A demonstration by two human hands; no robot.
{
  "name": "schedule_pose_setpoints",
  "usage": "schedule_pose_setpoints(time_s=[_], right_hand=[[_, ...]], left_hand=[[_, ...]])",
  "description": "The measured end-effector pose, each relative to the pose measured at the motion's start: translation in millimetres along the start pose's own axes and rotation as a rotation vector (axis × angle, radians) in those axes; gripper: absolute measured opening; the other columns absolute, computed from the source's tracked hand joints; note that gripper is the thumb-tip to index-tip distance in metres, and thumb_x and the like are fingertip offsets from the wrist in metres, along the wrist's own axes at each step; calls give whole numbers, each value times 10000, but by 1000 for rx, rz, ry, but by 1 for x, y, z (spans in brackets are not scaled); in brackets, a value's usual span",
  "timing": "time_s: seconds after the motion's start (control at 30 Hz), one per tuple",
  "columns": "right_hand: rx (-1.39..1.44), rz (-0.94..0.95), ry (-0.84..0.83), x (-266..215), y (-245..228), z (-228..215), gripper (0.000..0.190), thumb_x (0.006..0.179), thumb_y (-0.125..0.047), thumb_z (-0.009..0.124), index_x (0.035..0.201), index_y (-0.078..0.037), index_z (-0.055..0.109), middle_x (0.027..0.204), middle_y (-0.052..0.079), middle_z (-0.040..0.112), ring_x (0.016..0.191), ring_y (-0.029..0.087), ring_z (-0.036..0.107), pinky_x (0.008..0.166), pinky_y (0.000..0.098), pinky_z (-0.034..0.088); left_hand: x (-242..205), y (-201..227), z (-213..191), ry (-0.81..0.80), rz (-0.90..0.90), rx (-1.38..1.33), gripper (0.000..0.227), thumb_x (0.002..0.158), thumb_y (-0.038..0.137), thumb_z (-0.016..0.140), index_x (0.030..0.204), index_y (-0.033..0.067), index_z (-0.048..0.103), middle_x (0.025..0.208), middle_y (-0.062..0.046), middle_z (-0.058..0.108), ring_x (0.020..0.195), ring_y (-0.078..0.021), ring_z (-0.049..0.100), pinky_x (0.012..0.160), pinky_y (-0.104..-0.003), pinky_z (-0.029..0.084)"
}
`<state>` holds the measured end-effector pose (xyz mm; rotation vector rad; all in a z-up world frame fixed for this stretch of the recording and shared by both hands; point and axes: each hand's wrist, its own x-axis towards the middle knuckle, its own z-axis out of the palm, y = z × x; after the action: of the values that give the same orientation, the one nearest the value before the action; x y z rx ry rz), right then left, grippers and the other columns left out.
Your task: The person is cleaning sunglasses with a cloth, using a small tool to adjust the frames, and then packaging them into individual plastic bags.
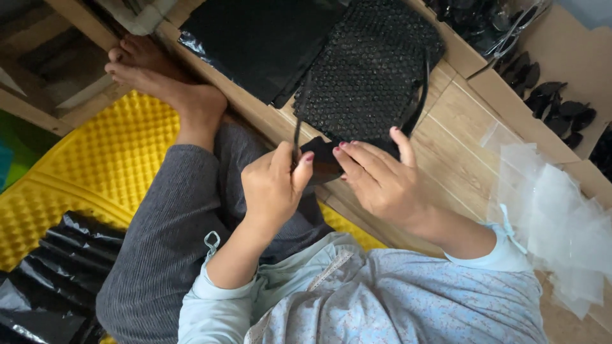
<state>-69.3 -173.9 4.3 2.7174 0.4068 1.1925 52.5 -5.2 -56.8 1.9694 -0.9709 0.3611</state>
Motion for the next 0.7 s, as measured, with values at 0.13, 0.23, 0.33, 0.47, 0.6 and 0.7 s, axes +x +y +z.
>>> schedule_pose_setpoints(time_s=[0.13,0.23,0.33,0.47,0.6,0.7], right_hand=[[113,82,-12,1,-4,-1,245,1079,-189,575,1145,-88,788,1157,65,757,1041,206,742,1122,547,399],[171,67,-60,8,-3,-13,228,1077,-155,569,1101,-98,788,1115,60,761,1032,207,744,1081,498,445],[284,121,-110,13,4,-27,203,1053,-116,591,1087,-96,790,1046,53,769,955,208,748,957,438,521],[359,425,-111,-7,19,-30,239,977,-54,674,1167,-116,807,977,39,793,873,243,756,846,394,584],[140,114,2,-11,-2,-9,191,1001,-80,636,1121,-51,783,1057,76,790,908,216,759,947,428,588],[413,90,-69,6,-16,-9,213,1005,-236,656,1056,-50,745,1059,131,777,970,278,772,1041,562,519]], left_hand=[[2,7,3,65,68,71,436,1026,518,547,775,163,575,486,-4,452,430,-203,541,444,-286,479],[3,7,2,68,81,65,452,1034,514,533,773,147,572,491,-23,450,433,-213,540,447,-288,478],[6,6,2,29,74,60,476,1044,525,514,786,129,575,498,-35,459,443,-225,552,453,-296,484],[4,12,6,-40,108,70,437,1012,505,572,839,105,589,562,-96,517,534,-295,623,501,-381,520],[-1,16,15,-45,156,62,410,1001,494,578,838,118,592,561,-82,512,525,-284,617,512,-369,521],[-3,11,15,28,136,59,472,1027,544,511,811,130,573,558,-66,479,515,-272,591,500,-354,504]])
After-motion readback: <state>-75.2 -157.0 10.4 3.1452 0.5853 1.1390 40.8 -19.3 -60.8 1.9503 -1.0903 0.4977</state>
